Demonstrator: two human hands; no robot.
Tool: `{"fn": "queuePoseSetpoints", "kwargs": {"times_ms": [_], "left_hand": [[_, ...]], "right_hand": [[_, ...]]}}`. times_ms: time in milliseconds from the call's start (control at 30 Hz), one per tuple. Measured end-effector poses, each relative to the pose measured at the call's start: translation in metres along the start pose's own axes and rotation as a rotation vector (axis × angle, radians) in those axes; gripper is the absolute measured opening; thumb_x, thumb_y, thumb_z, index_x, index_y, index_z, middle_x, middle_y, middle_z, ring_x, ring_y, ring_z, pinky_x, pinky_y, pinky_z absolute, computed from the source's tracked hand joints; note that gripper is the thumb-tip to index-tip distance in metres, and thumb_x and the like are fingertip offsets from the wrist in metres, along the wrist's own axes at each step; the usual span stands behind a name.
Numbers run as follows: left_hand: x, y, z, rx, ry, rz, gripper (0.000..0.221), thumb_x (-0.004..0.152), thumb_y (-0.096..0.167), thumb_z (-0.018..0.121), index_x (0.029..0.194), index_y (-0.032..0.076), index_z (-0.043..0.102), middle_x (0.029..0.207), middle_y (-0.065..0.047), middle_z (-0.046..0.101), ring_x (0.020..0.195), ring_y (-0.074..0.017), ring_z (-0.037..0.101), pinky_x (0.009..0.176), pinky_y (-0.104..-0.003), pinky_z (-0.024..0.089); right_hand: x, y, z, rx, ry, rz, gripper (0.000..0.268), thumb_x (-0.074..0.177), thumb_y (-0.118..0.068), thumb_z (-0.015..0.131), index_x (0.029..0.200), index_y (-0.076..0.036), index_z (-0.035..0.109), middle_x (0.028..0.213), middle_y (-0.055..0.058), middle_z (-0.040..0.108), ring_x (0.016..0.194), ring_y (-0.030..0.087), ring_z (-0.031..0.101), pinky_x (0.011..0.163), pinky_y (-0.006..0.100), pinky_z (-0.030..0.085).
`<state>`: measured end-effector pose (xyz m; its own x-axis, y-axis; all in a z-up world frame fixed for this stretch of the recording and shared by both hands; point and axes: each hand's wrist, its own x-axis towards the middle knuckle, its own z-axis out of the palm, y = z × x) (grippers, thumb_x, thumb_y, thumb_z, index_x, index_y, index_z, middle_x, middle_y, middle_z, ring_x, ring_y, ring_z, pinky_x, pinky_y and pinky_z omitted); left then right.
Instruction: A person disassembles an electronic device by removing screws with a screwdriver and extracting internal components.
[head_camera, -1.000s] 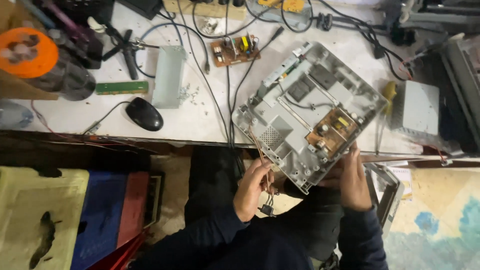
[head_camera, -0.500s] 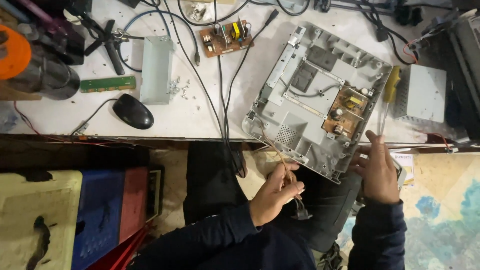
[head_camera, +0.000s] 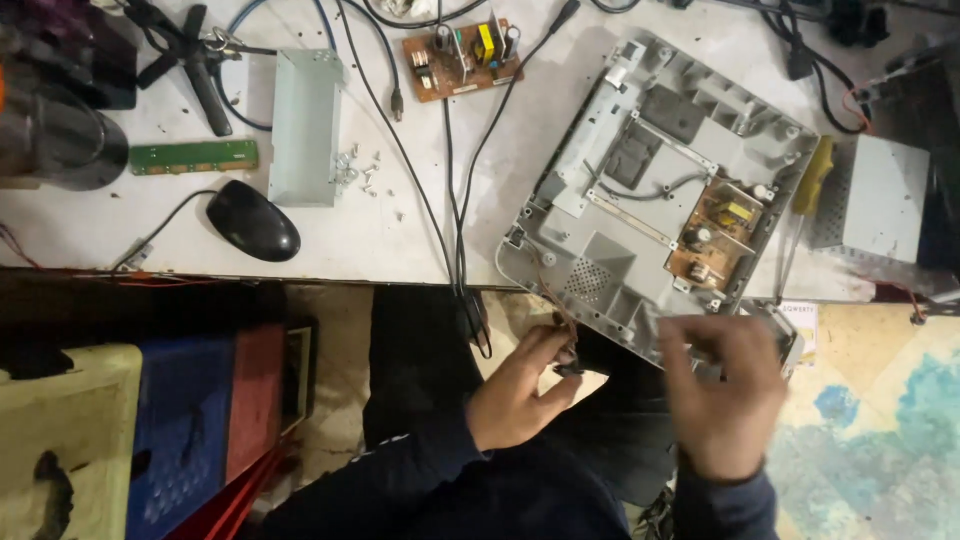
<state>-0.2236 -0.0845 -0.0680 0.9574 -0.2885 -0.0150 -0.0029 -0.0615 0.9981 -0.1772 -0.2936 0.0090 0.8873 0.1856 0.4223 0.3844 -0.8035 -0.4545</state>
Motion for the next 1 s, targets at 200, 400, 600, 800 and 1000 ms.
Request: {"fn": "queuePoseSetpoints", "kwargs": {"times_ms": [200,400,600,800,1000], "left_hand": [[0.001,0.044,-0.057,0.293,0.333,0.194,0.012,0.1,0.005,0.055,0.109,0.002,0.062,0.109,-0.013,0.066,0.054,-0.0109,0.052,0.048,-0.026,0.051],[0.037,0.038,-0.089,0.332,0.58,0.171,0.023,0.094,0.008,0.065,0.115,0.0,0.065,0.092,-0.013,0.06,0.077,-0.0353,0.069,0.057,-0.035,0.062],[0.061,0.017,-0.089,0.473,0.439,0.065,0.04,0.087,0.011,0.069,0.123,-0.004,0.06,0.098,-0.015,0.055,0.075,-0.0431,0.066,0.051,-0.048,0.059],[0.078,0.006,-0.105,0.478,0.34,-0.045,0.03,0.081,0.014,0.073,0.106,-0.001,0.065,0.091,-0.014,0.056,0.074,-0.0475,0.068,0.054,-0.05,0.058],[0.087,-0.006,-0.109,0.513,0.253,-0.118,0.023,0.082,0.016,0.072,0.101,0.005,0.065,0.09,-0.01,0.06,0.079,-0.0427,0.07,0.058,-0.047,0.058]], "right_hand": [[0.049,-0.061,0.052,-0.032,-0.03,-0.228,0.016,0.087,-0.015,0.088,0.093,-0.005,0.078,0.083,0.007,0.07,0.076,0.019,0.057,0.064,0.033,0.046],[0.082,-0.071,0.098,-0.206,-0.034,-0.252,0.016,0.077,-0.018,0.087,0.091,-0.017,0.079,0.077,-0.002,0.061,0.077,0.02,0.061,0.067,0.031,0.054],[0.098,-0.073,0.106,-0.313,-0.127,-0.319,0.02,0.072,-0.017,0.085,0.091,-0.014,0.079,0.075,0.003,0.058,0.076,0.026,0.057,0.071,0.038,0.052],[0.102,-0.069,0.114,-0.287,-0.095,-0.321,0.012,0.071,-0.015,0.081,0.081,-0.015,0.074,0.073,0.001,0.054,0.076,0.025,0.056,0.074,0.037,0.053],[0.094,-0.057,0.12,-0.26,-0.071,-0.327,0.009,0.073,-0.012,0.081,0.075,-0.015,0.072,0.07,0.0,0.054,0.071,0.023,0.055,0.07,0.037,0.052]]}}
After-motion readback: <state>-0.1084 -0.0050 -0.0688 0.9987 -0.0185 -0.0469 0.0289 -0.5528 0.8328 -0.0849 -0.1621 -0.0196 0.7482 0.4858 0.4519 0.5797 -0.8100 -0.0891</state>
